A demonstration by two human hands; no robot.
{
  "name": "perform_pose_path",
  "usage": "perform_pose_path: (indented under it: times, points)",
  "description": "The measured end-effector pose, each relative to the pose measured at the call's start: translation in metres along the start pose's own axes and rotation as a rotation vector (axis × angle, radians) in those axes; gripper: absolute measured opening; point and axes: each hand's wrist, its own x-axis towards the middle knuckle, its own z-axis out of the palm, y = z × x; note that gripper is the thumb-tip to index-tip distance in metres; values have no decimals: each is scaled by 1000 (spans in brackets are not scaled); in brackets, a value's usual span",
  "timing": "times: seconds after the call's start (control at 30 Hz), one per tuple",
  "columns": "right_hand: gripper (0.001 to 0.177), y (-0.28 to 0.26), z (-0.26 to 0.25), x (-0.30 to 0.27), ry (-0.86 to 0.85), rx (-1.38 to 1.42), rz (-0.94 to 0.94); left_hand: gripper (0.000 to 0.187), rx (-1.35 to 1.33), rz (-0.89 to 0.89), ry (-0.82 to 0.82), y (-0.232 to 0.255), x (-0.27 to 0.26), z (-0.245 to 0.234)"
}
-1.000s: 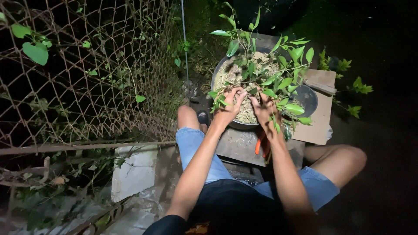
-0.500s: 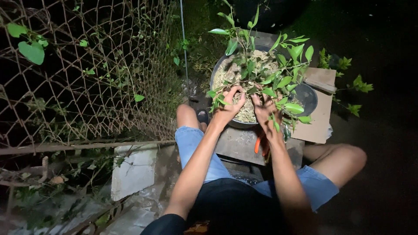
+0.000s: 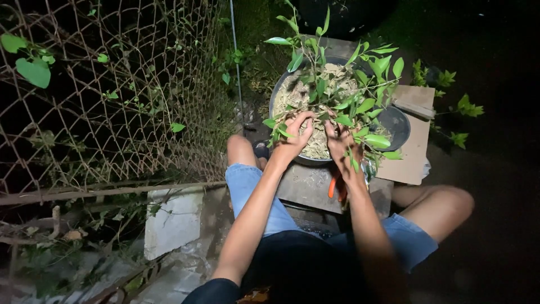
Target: The person is carefully arranging the branches of a bonsai tree and smoothing the substrate in the pot by hand.
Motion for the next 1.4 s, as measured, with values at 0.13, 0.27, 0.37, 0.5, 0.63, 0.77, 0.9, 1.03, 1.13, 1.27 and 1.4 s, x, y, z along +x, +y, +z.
perform_pose_path:
  times: [0.13,0.27,0.37,0.5,0.63,0.77,0.9,1.03,1.13,1.27,1.4]
  points:
    - [45,-4,2,6,-18,32,28,18,39,0,-6,-10,1,6]
    - [43,-7,1,9,-33,64,55,17,-45,54,-14,-13,5,14]
    - [43,-9,-1,9,-43,85,72,13,-23,65,-21,-20,4,17]
    - [42,-10,-2,6,-56,108,89,11,-27,79,-7,-27,2,18]
    - [41,-12,0,12,-63,142,113,13,-5,86,-13,-24,1,10]
    - [39,4,10,3,88,55,-60,18,-83,49,-34,-22,1,14]
    - [32,-33,-72,22,126,-196,-449,23,8,5,-57,-4,-4,3]
    - [33,-33,-38,14,15,-21,-126,21,-13,-36,-76,-15,-4,7]
    - [29,24,23,5,47,-91,-233,20,-18,-35,-71,-8,-2,6]
    - [29,90,74,-10,157,-260,-538,20,-39,-42,-68,-8,-5,1]
    - [36,97,84,-19,201,-286,-622,19,-42,-37,-65,-11,-2,8]
